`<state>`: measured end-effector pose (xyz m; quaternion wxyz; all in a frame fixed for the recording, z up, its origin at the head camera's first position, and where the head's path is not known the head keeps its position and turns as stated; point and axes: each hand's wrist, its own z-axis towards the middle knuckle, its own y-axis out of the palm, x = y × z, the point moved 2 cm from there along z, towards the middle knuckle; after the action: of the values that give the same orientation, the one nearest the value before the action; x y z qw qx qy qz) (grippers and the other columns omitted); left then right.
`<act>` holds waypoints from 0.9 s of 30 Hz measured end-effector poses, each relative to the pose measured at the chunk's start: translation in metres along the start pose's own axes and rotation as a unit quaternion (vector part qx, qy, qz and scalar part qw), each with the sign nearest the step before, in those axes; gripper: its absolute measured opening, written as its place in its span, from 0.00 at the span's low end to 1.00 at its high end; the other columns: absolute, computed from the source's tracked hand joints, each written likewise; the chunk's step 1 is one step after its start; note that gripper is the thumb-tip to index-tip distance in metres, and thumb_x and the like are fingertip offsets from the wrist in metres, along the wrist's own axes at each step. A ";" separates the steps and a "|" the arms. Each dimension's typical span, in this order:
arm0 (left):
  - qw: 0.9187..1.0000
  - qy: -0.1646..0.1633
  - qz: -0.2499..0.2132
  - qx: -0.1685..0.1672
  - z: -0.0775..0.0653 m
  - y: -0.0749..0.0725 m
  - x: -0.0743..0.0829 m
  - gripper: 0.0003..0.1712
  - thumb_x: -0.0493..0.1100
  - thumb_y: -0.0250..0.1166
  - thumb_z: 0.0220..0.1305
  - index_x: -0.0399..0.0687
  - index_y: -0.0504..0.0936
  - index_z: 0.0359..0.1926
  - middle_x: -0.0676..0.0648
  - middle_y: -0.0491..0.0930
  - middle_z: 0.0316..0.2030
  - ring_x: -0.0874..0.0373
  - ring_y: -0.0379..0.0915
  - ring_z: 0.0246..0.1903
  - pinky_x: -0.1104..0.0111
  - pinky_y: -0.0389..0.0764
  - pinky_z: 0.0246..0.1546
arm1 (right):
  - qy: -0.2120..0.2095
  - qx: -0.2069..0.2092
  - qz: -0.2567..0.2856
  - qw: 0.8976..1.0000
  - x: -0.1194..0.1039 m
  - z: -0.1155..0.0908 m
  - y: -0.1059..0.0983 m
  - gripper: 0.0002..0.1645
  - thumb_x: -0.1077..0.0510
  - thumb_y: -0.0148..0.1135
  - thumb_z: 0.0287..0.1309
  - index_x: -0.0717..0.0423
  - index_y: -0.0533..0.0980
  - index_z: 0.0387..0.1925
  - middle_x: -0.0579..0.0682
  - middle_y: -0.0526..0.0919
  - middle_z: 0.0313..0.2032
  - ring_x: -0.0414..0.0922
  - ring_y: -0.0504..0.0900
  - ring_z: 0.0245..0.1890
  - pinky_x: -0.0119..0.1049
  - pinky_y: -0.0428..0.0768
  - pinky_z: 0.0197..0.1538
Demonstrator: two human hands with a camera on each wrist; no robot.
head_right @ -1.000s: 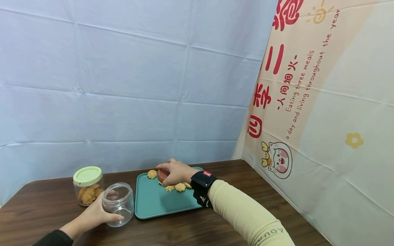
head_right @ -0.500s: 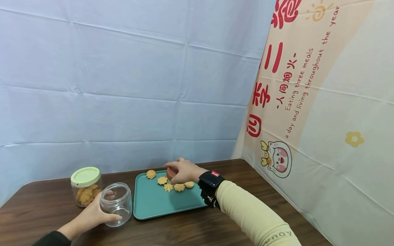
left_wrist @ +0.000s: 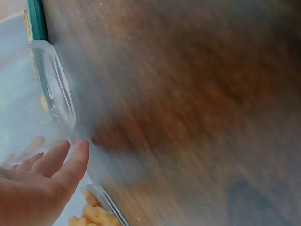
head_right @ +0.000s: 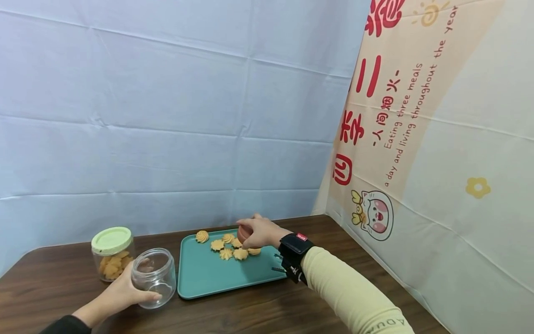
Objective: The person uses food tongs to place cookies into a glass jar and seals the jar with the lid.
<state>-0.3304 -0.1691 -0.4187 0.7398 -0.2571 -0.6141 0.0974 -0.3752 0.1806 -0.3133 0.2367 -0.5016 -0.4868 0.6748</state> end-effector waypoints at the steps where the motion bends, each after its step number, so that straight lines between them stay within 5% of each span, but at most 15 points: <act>1: 1.000 -0.003 0.001 0.001 0.000 0.000 0.000 0.59 0.42 0.78 0.50 0.27 0.46 0.69 0.31 0.69 0.58 0.37 0.68 0.57 0.49 0.74 0.53 | 0.001 0.000 0.001 1.000 0.002 -0.001 0.000 0.43 0.57 0.71 0.51 0.46 0.66 0.69 0.58 0.64 0.60 0.48 0.72 0.43 0.42 0.75 0.41; 8: 1.000 -0.004 0.015 0.004 0.001 0.001 0.001 0.56 0.43 0.78 0.49 0.26 0.49 0.67 0.30 0.69 0.57 0.37 0.69 0.55 0.49 0.75 0.52 | 0.032 0.015 0.052 0.998 0.016 -0.006 -0.005 0.44 0.61 0.72 0.49 0.48 0.67 0.69 0.57 0.64 0.57 0.48 0.71 0.44 0.40 0.74 0.39; 27: 1.000 -0.009 0.019 0.001 0.002 0.000 0.003 0.54 0.43 0.77 0.50 0.27 0.51 0.65 0.28 0.68 0.57 0.37 0.70 0.54 0.52 0.77 0.50 | 0.038 0.035 0.021 0.998 0.055 -0.015 -0.018 0.44 0.59 0.70 0.49 0.56 0.66 0.69 0.58 0.66 0.49 0.50 0.71 0.43 0.43 0.75 0.45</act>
<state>-0.3319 -0.1673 -0.4158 0.7328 -0.2665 -0.6155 0.1142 -0.3858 0.2390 -0.3218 0.2583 -0.5281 -0.4431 0.6768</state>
